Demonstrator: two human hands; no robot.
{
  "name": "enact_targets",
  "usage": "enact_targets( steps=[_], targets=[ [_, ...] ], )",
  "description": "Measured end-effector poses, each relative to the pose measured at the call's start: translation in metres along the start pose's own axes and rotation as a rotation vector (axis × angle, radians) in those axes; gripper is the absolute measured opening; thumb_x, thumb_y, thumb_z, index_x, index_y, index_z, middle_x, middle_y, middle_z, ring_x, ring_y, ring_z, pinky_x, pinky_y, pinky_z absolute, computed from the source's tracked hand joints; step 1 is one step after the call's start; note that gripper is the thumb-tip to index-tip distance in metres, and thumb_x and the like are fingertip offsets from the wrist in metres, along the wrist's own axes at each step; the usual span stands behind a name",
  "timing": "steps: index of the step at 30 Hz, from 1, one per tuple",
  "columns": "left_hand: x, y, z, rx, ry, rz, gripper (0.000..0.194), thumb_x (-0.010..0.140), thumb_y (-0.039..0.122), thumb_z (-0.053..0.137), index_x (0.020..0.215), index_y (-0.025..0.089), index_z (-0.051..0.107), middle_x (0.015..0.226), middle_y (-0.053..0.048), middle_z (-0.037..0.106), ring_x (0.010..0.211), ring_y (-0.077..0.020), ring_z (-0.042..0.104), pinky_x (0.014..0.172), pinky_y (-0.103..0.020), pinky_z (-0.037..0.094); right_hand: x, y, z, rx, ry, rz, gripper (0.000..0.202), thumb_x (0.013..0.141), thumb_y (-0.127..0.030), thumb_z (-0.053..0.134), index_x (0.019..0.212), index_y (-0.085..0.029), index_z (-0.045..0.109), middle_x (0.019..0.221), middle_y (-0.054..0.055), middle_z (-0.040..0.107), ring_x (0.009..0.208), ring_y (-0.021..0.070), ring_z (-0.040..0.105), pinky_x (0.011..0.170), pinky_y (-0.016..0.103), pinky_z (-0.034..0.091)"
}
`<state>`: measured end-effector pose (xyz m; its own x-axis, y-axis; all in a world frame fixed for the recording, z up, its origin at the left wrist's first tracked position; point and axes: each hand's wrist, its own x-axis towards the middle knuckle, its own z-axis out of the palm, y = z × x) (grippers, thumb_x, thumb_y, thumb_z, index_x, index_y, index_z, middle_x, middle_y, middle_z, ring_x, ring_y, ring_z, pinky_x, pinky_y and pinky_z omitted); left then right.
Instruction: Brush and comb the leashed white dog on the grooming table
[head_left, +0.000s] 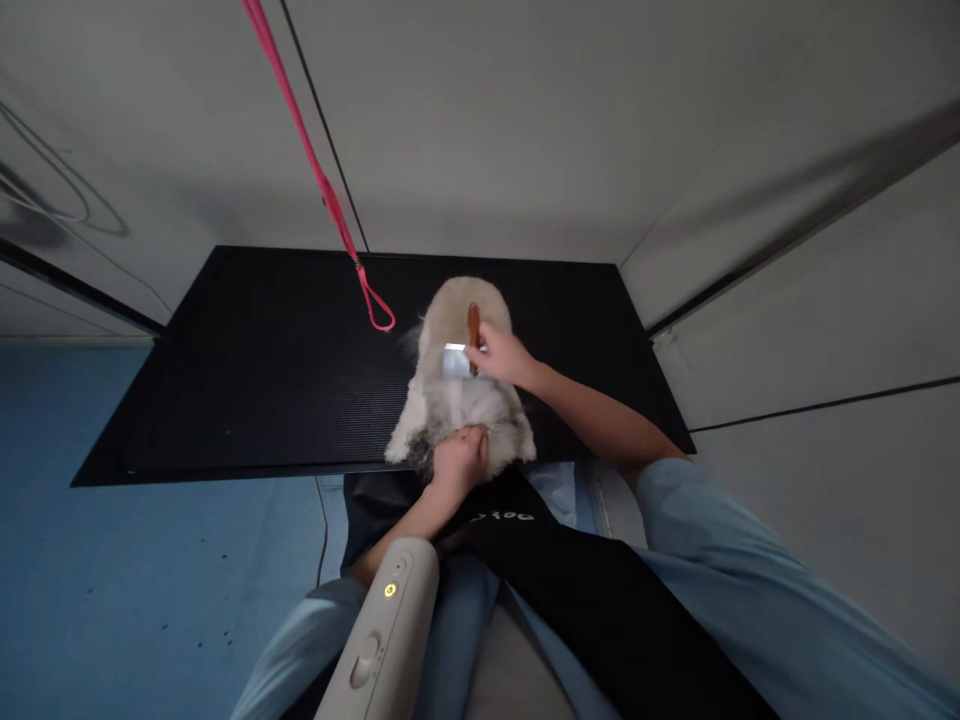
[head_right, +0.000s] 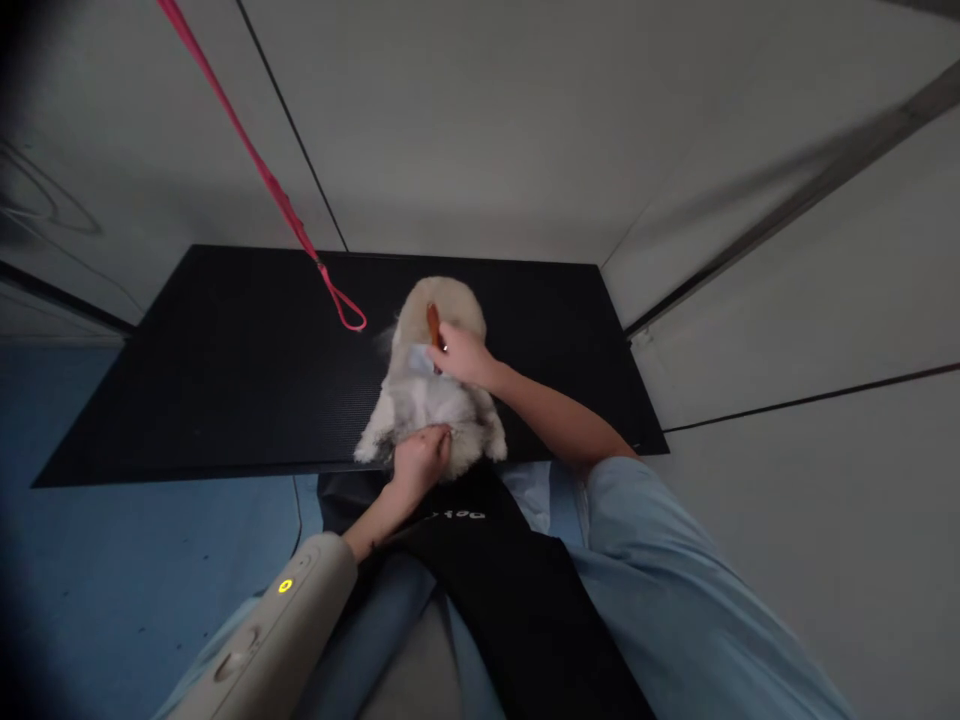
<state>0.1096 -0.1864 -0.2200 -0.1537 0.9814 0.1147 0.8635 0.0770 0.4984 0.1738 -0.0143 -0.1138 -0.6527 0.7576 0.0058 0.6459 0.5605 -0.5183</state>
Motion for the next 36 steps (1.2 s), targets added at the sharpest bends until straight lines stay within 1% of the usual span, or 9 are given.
enact_targets(
  steps=[2,6,10,14,19,23,27,32,36],
  targets=[
    [0.001,0.005,-0.004,0.021,-0.045,-0.006,0.025,0.095,0.022,0.05,0.102,0.015,0.073,0.089,-0.01,0.073,0.08,-0.0195,0.067,0.068,-0.025,0.044,-0.001,0.0,0.0,-0.017,0.07,0.004,0.018,0.089,-0.034,0.056,0.094,-0.017,0.056,0.089,0.007,0.069,0.076,0.0182,0.061,0.066,0.028,0.043],
    [0.002,0.011,-0.009,0.041,-0.1,0.013,0.025,0.096,0.02,0.048,0.1,0.014,0.072,0.086,-0.01,0.072,0.076,-0.0194,0.066,0.063,-0.024,0.042,-0.005,0.0,0.001,0.022,-0.196,-0.069,0.017,0.085,-0.034,0.062,0.088,-0.018,0.056,0.082,0.004,0.068,0.07,0.0171,0.06,0.063,0.027,0.042],
    [0.0,0.009,-0.007,0.026,-0.092,0.037,0.023,0.094,0.019,0.05,0.101,0.015,0.072,0.085,-0.009,0.072,0.077,-0.0197,0.066,0.064,-0.025,0.043,-0.008,0.003,-0.003,0.022,0.161,0.077,0.018,0.09,-0.033,0.054,0.096,-0.017,0.056,0.09,0.008,0.068,0.078,0.0195,0.061,0.071,0.03,0.045],
    [-0.008,-0.007,-0.003,0.007,0.003,0.104,0.023,0.093,0.019,0.052,0.105,0.017,0.072,0.083,-0.007,0.07,0.075,-0.0178,0.065,0.066,-0.025,0.044,-0.02,0.008,-0.002,0.14,-0.124,-0.052,0.018,0.083,-0.034,0.064,0.087,-0.018,0.057,0.08,0.004,0.068,0.071,0.0166,0.06,0.066,0.027,0.044],
    [-0.017,-0.032,-0.001,-0.039,0.132,0.253,0.027,0.095,0.022,0.049,0.107,0.019,0.073,0.07,-0.005,0.063,0.067,-0.0148,0.058,0.062,-0.023,0.042,-0.04,0.018,0.003,0.149,0.253,0.126,0.016,0.087,-0.033,0.056,0.094,-0.018,0.056,0.083,0.006,0.068,0.074,0.0176,0.061,0.067,0.028,0.044],
    [-0.019,-0.043,-0.002,-0.075,0.2,0.329,0.029,0.096,0.022,0.046,0.102,0.018,0.075,0.066,-0.004,0.059,0.064,-0.0136,0.055,0.061,-0.022,0.042,-0.058,0.022,0.007,0.206,0.039,0.059,0.015,0.082,-0.031,0.061,0.088,-0.018,0.056,0.076,0.003,0.065,0.068,0.016,0.06,0.064,0.027,0.044],
    [-0.019,-0.048,-0.003,-0.124,0.207,0.387,0.028,0.094,0.017,0.047,0.102,0.016,0.074,0.066,-0.004,0.061,0.064,-0.0136,0.057,0.061,-0.022,0.044,-0.069,0.024,0.012,0.235,0.316,0.172,0.017,0.086,-0.031,0.056,0.095,-0.018,0.055,0.085,0.006,0.067,0.074,0.0172,0.063,0.069,0.029,0.046],
    [-0.019,-0.051,-0.005,-0.154,0.185,0.39,0.028,0.092,0.014,0.047,0.099,0.016,0.074,0.068,-0.004,0.064,0.065,-0.0143,0.061,0.062,-0.023,0.047,-0.076,0.029,0.019,0.299,0.105,0.09,0.015,0.082,-0.033,0.061,0.087,-0.019,0.055,0.074,0.001,0.065,0.066,0.0151,0.06,0.065,0.027,0.045],
    [-0.019,-0.051,-0.007,-0.171,0.152,0.402,0.027,0.091,0.014,0.048,0.098,0.015,0.074,0.068,-0.004,0.064,0.064,-0.0143,0.061,0.06,-0.023,0.047,-0.08,0.032,0.02,0.274,0.356,0.212,0.016,0.085,-0.032,0.058,0.093,-0.019,0.054,0.083,0.004,0.067,0.074,0.017,0.063,0.071,0.029,0.047]
  ],
)
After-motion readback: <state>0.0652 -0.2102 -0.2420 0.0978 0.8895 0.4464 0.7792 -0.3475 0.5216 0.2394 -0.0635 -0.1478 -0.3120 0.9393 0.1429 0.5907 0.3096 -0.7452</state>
